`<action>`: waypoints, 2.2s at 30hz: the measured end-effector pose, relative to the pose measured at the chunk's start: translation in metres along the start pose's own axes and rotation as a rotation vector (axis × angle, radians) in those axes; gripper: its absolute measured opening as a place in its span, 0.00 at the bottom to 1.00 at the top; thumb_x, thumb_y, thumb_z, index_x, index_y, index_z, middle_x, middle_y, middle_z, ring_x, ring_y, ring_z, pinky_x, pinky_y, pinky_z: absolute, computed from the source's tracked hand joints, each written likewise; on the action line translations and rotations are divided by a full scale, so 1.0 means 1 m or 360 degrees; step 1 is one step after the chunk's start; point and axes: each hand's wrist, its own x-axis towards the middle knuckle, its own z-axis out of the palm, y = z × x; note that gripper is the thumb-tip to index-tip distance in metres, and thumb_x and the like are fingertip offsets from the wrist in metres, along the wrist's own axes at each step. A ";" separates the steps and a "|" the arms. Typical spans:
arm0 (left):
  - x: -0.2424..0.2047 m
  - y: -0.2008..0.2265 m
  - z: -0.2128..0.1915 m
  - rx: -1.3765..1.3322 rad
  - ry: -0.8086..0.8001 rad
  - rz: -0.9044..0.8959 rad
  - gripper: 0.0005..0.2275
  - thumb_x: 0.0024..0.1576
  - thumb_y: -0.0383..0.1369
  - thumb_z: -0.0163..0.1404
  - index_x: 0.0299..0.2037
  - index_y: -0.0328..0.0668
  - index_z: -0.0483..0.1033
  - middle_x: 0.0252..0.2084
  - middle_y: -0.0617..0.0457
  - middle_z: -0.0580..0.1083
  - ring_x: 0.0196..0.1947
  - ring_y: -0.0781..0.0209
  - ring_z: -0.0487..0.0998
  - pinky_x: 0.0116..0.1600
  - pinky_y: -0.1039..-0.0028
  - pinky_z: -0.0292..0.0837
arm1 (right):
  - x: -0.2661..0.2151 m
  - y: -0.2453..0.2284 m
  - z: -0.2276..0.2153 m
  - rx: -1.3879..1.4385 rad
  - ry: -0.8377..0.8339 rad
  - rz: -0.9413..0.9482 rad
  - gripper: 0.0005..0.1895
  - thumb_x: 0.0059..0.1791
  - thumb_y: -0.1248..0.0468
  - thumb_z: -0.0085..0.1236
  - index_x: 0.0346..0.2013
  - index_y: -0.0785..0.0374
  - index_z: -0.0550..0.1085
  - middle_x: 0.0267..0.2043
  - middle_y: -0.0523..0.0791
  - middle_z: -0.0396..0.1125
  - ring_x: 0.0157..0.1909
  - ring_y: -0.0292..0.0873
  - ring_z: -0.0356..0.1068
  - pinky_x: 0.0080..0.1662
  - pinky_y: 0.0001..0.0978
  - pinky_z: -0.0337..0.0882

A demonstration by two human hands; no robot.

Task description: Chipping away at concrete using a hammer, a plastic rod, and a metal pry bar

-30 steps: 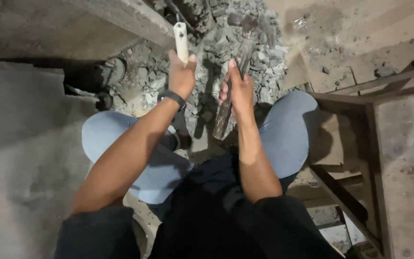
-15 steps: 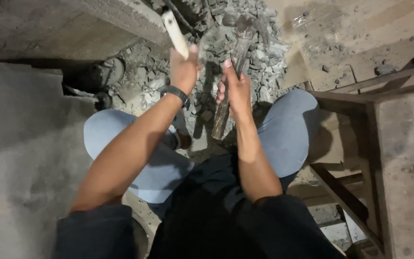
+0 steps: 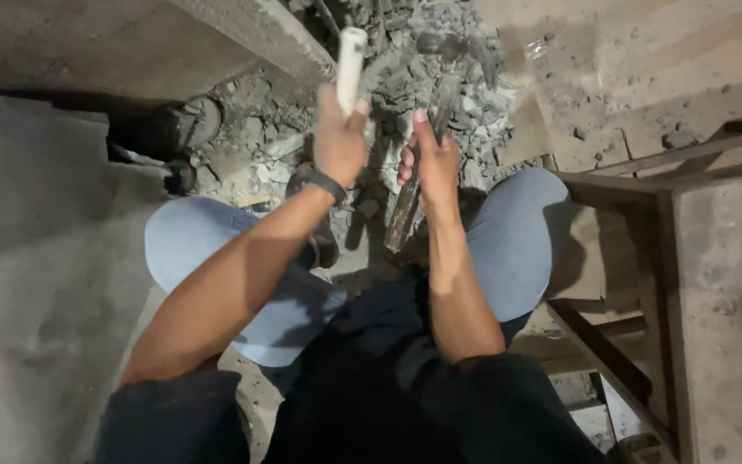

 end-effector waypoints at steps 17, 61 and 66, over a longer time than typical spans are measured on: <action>0.037 -0.088 -0.016 0.0740 -0.0432 -0.0491 0.26 0.59 0.47 0.46 0.58 0.34 0.57 0.54 0.36 0.65 0.55 0.36 0.68 0.52 0.49 0.69 | 0.020 0.043 0.005 -0.0573 -0.0038 0.0304 0.25 0.44 0.45 0.56 0.21 0.65 0.66 0.14 0.46 0.58 0.12 0.41 0.64 0.14 0.33 0.70; -0.022 -0.031 0.002 0.0810 -0.0298 -0.0406 0.25 0.58 0.34 0.38 0.61 0.22 0.49 0.57 0.20 0.59 0.58 0.24 0.60 0.60 0.40 0.57 | 0.035 0.028 -0.003 -0.0249 0.0059 0.0394 0.21 0.44 0.49 0.55 0.20 0.64 0.66 0.14 0.45 0.59 0.11 0.41 0.62 0.16 0.36 0.69; 0.015 -0.066 -0.009 0.0758 -0.0120 -0.0257 0.17 0.59 0.34 0.41 0.56 0.33 0.65 0.50 0.34 0.69 0.51 0.34 0.70 0.48 0.48 0.70 | 0.028 0.034 0.002 -0.0200 0.0077 0.0404 0.21 0.43 0.49 0.55 0.19 0.63 0.66 0.14 0.44 0.58 0.11 0.41 0.61 0.15 0.36 0.69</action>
